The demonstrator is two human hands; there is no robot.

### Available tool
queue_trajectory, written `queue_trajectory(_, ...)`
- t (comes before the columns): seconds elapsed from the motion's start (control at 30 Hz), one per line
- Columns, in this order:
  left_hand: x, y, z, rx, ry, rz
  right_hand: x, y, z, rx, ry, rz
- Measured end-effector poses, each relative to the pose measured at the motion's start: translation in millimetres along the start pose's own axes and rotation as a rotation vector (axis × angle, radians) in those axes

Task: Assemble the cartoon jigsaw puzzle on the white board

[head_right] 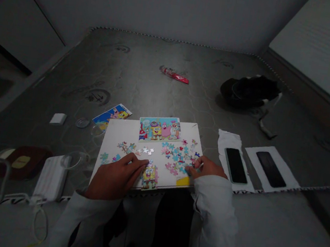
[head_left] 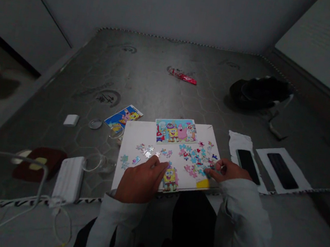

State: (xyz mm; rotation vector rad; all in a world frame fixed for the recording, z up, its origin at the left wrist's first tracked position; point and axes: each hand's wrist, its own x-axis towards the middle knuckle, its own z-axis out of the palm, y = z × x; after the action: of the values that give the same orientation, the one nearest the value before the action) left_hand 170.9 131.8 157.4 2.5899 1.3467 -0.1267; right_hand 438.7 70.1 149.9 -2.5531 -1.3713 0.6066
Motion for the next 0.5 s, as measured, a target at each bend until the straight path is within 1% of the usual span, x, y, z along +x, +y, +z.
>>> queue_trajectory(0.13, -1.2, -1.4, 2.0, -0.02, 0.033, 0.001, -1.4, -2.8, 0.7, -0.001, 0.009, -0.025)
queue_trajectory(0.2, -1.4, -3.0, 3.7, -0.041, 0.057, -0.031, -2.5, -6.6, 3.0, -0.004, 0.005, -0.058)
queue_trajectory(0.27, -1.6, -6.0, 5.9, -0.076, 0.103, -0.106, -4.6, -13.2, 7.4, -0.014, -0.004, -0.098)
queue_trajectory(0.33, -1.9, -10.6, 8.1, -0.145, 0.182, -0.199, -8.0, -23.3, 13.7, -0.03, -0.008, -0.145)
queue_trajectory(0.43, -3.6, -19.8, 10.3, -0.266, 0.31, -0.302, -16.4, -44.0, 26.0, -0.057, -0.013, -0.224)
queue_trajectory(0.5, -5.7, -26.8, 10.7, -0.316, 0.355, -0.343, -23.3, -58.7, 34.8, -0.075, -0.021, -0.276)
